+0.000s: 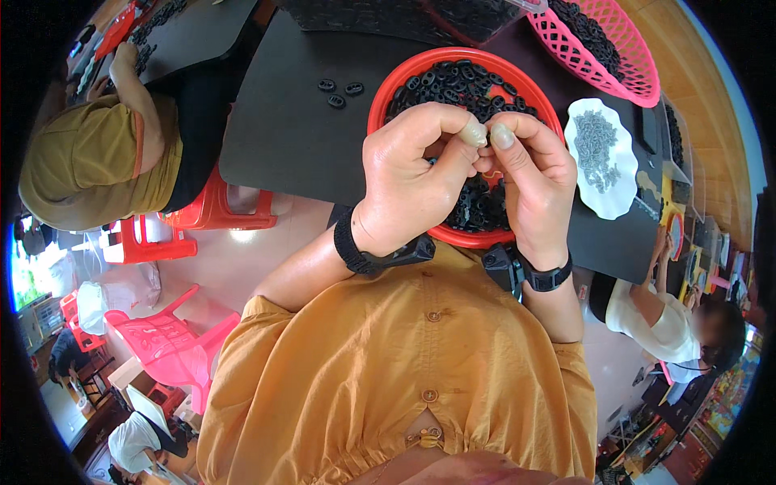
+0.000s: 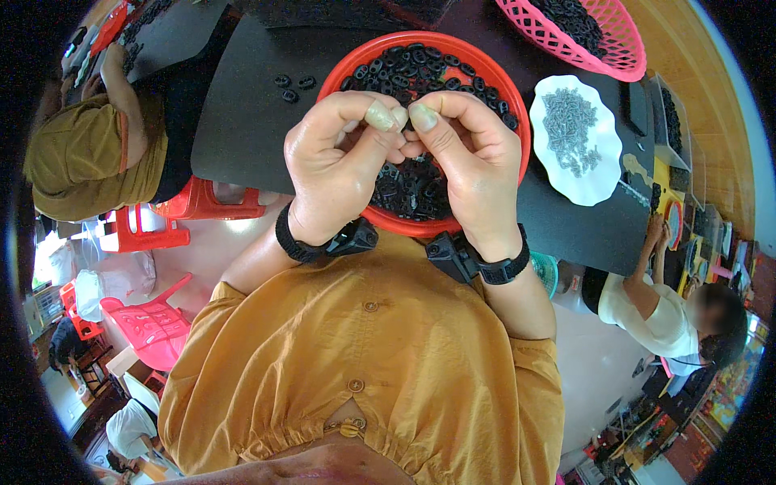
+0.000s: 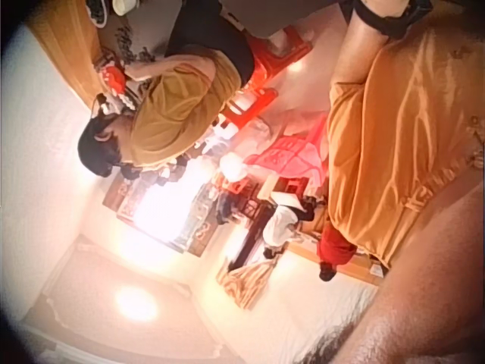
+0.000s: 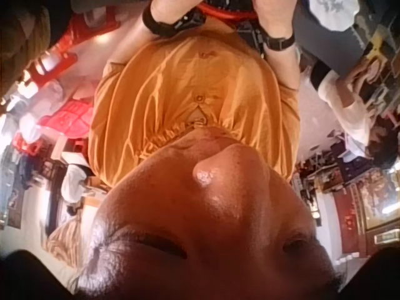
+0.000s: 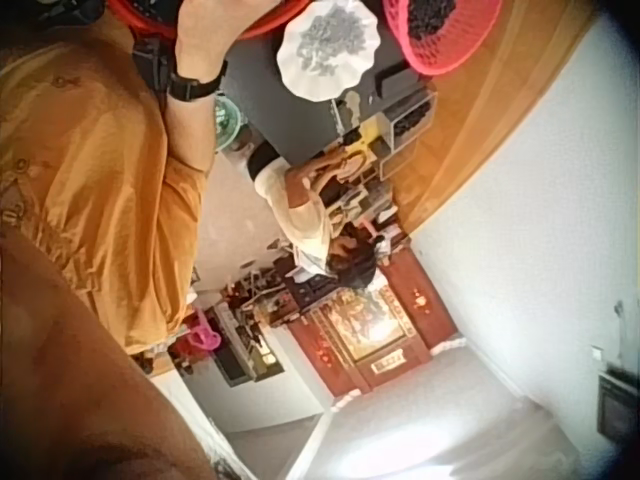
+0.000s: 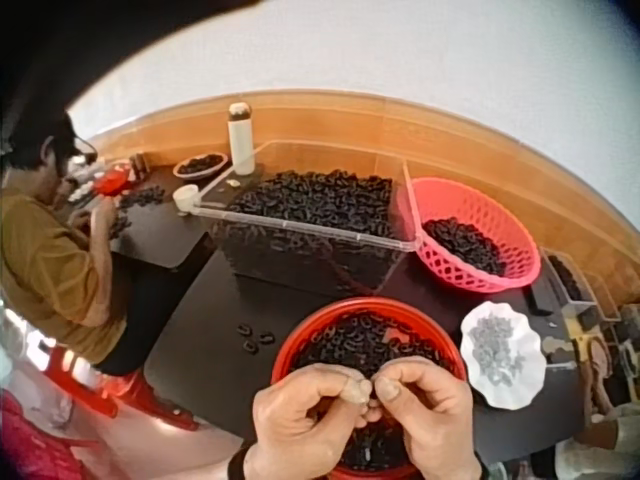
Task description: The person assembles plastic cord lock fasteners by taking components from a bowl and inserting small pieces into the plastic housings by hand.
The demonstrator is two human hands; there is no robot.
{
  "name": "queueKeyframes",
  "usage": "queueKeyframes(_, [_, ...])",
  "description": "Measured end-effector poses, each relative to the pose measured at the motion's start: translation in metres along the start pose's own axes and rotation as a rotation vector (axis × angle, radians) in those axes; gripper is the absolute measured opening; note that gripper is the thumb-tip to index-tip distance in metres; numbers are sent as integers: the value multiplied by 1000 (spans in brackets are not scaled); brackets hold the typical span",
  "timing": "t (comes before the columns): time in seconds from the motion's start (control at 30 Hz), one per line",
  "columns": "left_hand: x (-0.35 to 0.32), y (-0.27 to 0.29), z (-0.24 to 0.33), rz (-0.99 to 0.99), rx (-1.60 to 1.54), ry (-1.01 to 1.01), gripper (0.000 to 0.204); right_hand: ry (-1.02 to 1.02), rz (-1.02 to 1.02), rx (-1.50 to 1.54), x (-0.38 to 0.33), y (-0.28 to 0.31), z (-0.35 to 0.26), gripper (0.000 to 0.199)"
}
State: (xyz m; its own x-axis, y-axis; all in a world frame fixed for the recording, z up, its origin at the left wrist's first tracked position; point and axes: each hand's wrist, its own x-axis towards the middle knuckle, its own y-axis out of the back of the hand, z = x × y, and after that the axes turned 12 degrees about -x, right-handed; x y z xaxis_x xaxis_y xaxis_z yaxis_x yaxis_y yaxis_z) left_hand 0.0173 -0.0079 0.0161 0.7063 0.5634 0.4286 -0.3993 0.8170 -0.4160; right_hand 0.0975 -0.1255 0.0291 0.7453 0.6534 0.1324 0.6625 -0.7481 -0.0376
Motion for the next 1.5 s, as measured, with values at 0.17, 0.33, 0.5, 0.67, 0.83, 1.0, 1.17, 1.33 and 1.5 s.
queueKeyframes(0.17, [2, 1, 1, 25, 13, 14, 9, -8, 35, 19, 0, -4, -3, 14])
queueKeyframes(0.33, [7, 2, 5, 1, -57, 132, 9, 42, 97, 100, 2, -11, -4, 17])
queueKeyframes(0.5, [13, 3, 16, -45, 41, 272, 13, -36, 58, 9, 2, 4, -1, 18])
queueKeyframes(0.67, [13, 24, 26, -645, 672, 220, 14, -49, 131, 128, 2, 24, -3, 17])
queueKeyframes(0.83, [5, 24, 33, -901, 861, 288, 13, -21, 140, 137, -3, 41, -1, 16])
queueKeyframes(1.0, [16, 17, 17, -911, 945, 150, 11, -21, 141, 130, -8, 43, 0, 17])
queueKeyframes(1.17, [51, 18, 18, -847, 989, -66, 7, -20, 189, 96, -10, 48, 3, 20])
queueKeyframes(1.33, [77, 5, -19, -926, 1048, -72, 11, -32, 252, 105, -10, 49, 4, 23])
queueKeyframes(1.5, [77, 3, -30, -960, 1154, -33, 16, -54, 218, 103, -12, 53, 7, 22])
